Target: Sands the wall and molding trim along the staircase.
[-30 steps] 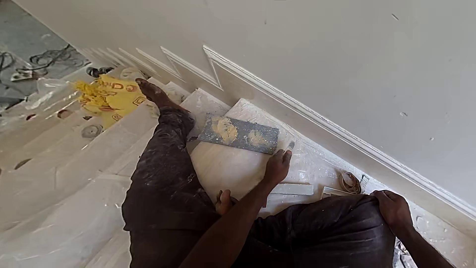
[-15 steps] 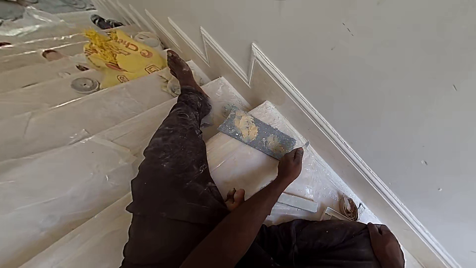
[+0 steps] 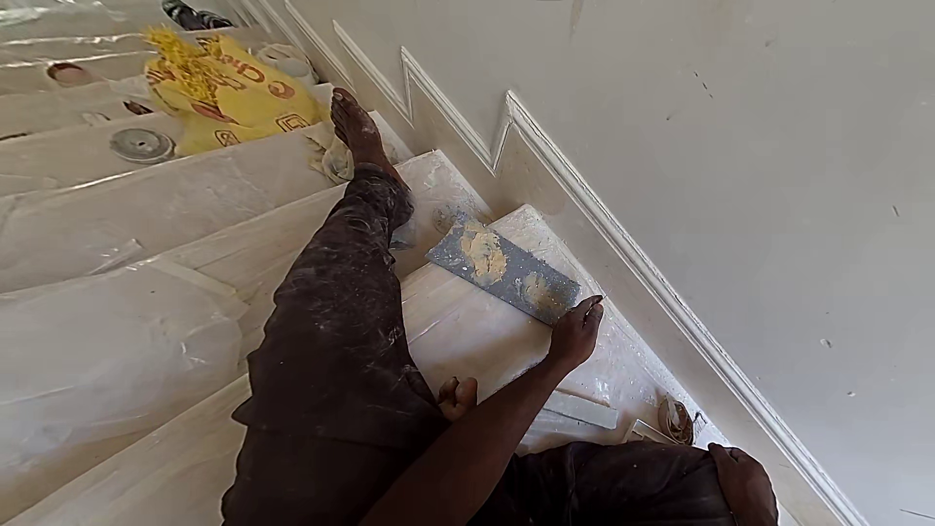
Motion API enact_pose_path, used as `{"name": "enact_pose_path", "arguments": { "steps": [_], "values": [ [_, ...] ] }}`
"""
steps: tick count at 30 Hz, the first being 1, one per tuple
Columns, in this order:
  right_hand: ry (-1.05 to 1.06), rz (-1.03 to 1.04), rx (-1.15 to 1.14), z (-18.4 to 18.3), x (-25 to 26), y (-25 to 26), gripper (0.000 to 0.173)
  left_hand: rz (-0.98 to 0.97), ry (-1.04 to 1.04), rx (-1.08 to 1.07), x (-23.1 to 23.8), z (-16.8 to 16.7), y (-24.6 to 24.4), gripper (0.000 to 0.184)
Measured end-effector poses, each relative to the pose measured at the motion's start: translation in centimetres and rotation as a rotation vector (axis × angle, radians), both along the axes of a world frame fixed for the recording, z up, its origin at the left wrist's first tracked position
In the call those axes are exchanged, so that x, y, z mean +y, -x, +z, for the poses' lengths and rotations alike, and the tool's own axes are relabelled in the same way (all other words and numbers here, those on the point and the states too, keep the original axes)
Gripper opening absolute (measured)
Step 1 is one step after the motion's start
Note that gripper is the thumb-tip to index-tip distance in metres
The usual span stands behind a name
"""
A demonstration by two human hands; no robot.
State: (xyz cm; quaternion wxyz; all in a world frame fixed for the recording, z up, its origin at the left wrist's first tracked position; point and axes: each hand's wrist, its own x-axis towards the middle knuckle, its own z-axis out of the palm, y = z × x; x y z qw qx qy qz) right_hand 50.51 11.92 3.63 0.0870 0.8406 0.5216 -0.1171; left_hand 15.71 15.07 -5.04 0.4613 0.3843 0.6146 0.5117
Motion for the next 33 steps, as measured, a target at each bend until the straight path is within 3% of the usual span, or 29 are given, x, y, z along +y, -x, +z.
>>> {"name": "enact_pose_path", "arguments": {
  "steps": [12, 29, 33],
  "values": [
    [0.039, 0.024, -0.075, 0.5, -1.3, 0.5, 0.044, -0.118, 0.116, 0.180, -2.4, 0.4, -1.2, 0.049],
    [-0.096, 0.065, -0.091, 1.6, -4.5, 0.7, 0.049, 0.120, 0.169, 0.113, -4.0, 2.8, 3.2, 0.052],
    [-0.059, 0.038, -0.097, 3.6, -5.6, 3.3, 0.049, 0.210, 0.156, 0.049, -4.4, 3.5, 4.6, 0.050]
  ]
}}
